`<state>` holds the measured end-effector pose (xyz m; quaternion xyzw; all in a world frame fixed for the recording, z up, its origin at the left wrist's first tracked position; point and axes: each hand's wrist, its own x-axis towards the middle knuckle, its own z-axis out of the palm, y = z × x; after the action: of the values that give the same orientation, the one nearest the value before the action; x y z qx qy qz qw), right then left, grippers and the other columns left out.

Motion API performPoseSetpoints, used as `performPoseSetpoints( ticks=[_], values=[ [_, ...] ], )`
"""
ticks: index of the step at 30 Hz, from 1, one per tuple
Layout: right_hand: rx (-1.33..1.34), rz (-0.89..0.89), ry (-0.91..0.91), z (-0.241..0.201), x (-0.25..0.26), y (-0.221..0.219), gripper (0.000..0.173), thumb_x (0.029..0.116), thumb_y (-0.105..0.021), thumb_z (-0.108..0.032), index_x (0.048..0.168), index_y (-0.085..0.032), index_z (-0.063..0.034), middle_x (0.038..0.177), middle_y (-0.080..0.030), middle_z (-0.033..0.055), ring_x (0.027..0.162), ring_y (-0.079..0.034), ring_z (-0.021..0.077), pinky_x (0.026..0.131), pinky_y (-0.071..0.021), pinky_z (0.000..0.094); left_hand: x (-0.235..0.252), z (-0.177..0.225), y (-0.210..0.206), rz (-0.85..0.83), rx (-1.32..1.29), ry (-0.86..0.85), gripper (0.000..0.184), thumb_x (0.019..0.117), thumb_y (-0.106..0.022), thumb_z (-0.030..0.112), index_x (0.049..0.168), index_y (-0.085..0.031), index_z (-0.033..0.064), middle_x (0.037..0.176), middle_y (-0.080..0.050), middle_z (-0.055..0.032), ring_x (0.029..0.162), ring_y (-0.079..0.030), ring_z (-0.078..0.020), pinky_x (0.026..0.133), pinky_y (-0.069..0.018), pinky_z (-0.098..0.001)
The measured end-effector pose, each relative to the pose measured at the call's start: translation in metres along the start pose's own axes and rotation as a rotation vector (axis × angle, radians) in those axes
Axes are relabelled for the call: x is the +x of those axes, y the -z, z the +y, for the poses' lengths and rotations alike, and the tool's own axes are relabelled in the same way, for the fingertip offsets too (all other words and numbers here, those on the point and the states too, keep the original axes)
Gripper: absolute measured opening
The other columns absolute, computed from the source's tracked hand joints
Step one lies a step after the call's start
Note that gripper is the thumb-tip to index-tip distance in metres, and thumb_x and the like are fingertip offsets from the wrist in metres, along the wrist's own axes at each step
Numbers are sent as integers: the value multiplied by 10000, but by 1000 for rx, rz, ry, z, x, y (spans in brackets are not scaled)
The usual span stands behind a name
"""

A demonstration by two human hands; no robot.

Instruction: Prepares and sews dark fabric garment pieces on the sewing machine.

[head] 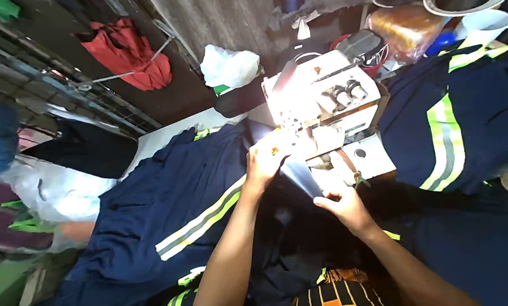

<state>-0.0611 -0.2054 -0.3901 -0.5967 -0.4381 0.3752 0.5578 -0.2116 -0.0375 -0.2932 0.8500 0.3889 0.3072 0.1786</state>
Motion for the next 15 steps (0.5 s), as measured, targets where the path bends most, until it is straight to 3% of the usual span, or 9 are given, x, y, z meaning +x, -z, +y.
performPoseSetpoints(
  ticks=[5,8,10,12,15],
  values=[
    [97,61,-12,-5,-9,-6,248,855,-769,-219,671,-616,-155,623,-552,-115,578,-506,-50,544,-421,146,2,3,-1,4,46,16,184,862,-803,153,932,-738,-4,905,-715,-143,830,-692,-264,786,-558,-490],
    [99,94,9,-12,0,-6,250,860,-761,-194,669,-609,-141,620,-544,-106,575,-503,-33,552,-427,161,11,1,-1,2,40,-33,164,889,-777,155,992,-746,32,943,-727,-138,864,-698,-273,798,-553,-516],
    [73,112,29,-14,4,-4,225,866,-758,-201,695,-629,-131,661,-584,-88,615,-538,-22,589,-459,173,18,-1,-3,7,-10,-81,159,888,-771,119,1025,-754,42,984,-740,-127,893,-707,-257,814,-556,-500],
    [39,133,43,-14,5,-4,222,875,-756,-210,704,-641,-127,692,-595,-79,646,-549,-21,606,-464,174,21,-4,-4,6,-72,-109,121,874,-781,104,982,-751,60,963,-740,-93,869,-702,-212,795,-564,-450],
    [-13,154,84,-11,1,-5,219,875,-753,-223,714,-648,-119,714,-602,-78,676,-556,-31,631,-471,172,22,-1,8,-131,-34,-75,175,879,-797,163,1021,-745,75,990,-736,-112,904,-699,-257,806,-550,-505]
  ],
)
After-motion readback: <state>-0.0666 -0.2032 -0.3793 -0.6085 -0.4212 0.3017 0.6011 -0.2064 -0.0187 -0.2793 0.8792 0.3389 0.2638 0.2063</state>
